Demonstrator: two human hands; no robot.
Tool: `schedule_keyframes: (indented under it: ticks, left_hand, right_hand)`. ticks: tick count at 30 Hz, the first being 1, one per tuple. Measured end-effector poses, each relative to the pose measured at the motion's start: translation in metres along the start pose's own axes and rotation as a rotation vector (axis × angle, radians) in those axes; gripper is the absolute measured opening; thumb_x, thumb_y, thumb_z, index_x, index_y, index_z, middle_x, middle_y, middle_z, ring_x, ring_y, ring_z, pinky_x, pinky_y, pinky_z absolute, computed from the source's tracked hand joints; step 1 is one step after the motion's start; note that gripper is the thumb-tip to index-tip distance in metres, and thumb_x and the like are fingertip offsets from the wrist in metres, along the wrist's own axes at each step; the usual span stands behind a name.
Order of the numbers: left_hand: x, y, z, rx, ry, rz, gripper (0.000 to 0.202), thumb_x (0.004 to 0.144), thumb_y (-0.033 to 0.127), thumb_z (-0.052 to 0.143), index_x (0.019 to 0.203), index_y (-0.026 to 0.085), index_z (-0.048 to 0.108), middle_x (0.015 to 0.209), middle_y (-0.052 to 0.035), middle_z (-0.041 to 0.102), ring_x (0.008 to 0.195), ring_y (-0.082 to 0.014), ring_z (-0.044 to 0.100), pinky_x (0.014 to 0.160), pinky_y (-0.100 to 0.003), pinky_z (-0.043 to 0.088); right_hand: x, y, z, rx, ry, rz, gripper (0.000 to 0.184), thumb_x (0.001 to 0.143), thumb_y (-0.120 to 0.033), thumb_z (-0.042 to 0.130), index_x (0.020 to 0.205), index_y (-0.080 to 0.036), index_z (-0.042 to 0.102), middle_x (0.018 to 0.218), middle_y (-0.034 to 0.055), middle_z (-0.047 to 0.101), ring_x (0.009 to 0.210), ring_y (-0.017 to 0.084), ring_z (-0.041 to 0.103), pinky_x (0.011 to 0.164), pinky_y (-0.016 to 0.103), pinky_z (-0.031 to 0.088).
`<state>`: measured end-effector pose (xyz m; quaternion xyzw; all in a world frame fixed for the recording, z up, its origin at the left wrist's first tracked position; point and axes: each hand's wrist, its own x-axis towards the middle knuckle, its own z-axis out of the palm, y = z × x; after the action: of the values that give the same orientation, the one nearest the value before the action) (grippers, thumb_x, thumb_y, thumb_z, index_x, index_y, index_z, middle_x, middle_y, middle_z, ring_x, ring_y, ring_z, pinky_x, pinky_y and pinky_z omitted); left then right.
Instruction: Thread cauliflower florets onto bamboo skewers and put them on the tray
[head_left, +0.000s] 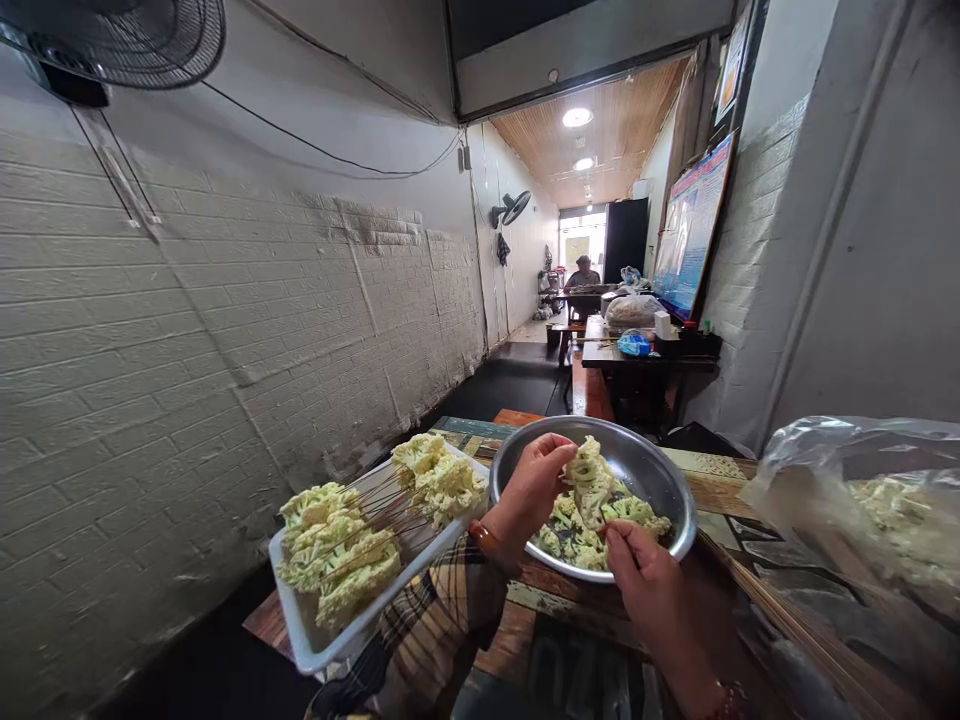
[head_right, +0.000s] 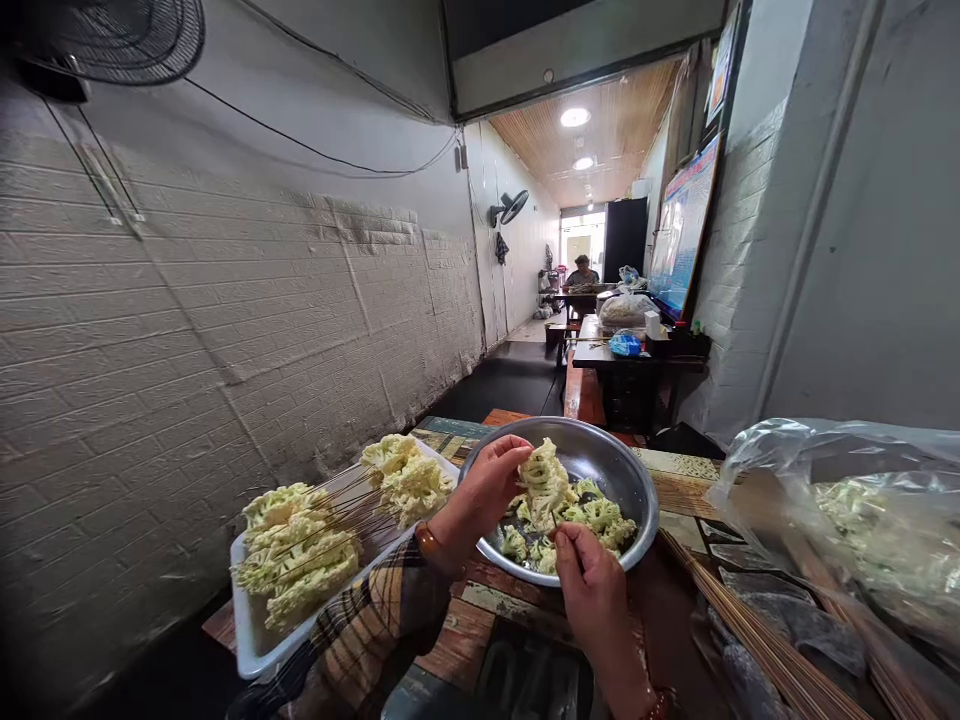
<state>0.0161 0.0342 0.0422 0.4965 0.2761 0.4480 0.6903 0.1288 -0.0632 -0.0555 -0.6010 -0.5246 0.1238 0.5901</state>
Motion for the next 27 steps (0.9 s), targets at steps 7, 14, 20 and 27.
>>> schedule_keyframes:
  ticks: [7, 14, 20, 27]
  left_hand:
    - [-0.002, 0.003, 0.005, 0.120, 0.010, -0.012, 0.023, 0.065, 0.031, 0.070, 0.075, 0.017, 0.054, 0.068, 0.0023, 0.053, 0.059, -0.0098, 0.050, 0.053, -0.021, 0.039]
    - [0.001, 0.001, 0.006, 0.048, 0.020, -0.029, 0.019, 0.060, 0.023, 0.068, 0.071, 0.017, 0.054, 0.065, 0.0029, 0.053, 0.055, -0.0088, 0.049, 0.050, -0.021, 0.038]
    - [-0.002, 0.009, 0.008, 0.014, -0.011, -0.089, 0.020, 0.058, 0.021, 0.069, 0.068, 0.017, 0.052, 0.064, 0.0031, 0.054, 0.053, -0.0090, 0.050, 0.049, -0.022, 0.039]
    - [-0.006, 0.013, 0.008, -0.022, -0.059, -0.091, 0.019, 0.057, 0.017, 0.069, 0.065, 0.016, 0.052, 0.060, 0.0034, 0.053, 0.050, -0.0072, 0.048, 0.048, -0.020, 0.035]
  right_hand:
    - [0.000, -0.003, 0.000, 0.000, 0.007, -0.013, 0.036, 0.089, -0.048, 0.048, 0.082, -0.019, 0.068, 0.078, 0.0085, 0.075, 0.069, 0.024, 0.069, 0.063, 0.032, 0.054]
    - [-0.002, 0.001, 0.001, -0.006, 0.016, -0.034, 0.034, 0.090, -0.045, 0.047, 0.082, -0.019, 0.067, 0.078, 0.0074, 0.076, 0.071, 0.024, 0.071, 0.064, 0.030, 0.053]
    - [-0.003, -0.002, -0.001, -0.018, 0.048, -0.074, 0.033, 0.090, -0.043, 0.046, 0.082, -0.019, 0.067, 0.079, 0.0077, 0.076, 0.073, 0.024, 0.071, 0.066, 0.032, 0.053]
    - [-0.006, -0.002, 0.000, -0.030, 0.069, -0.115, 0.032, 0.090, -0.042, 0.047, 0.085, -0.018, 0.068, 0.079, 0.0085, 0.076, 0.073, 0.025, 0.072, 0.066, 0.033, 0.053]
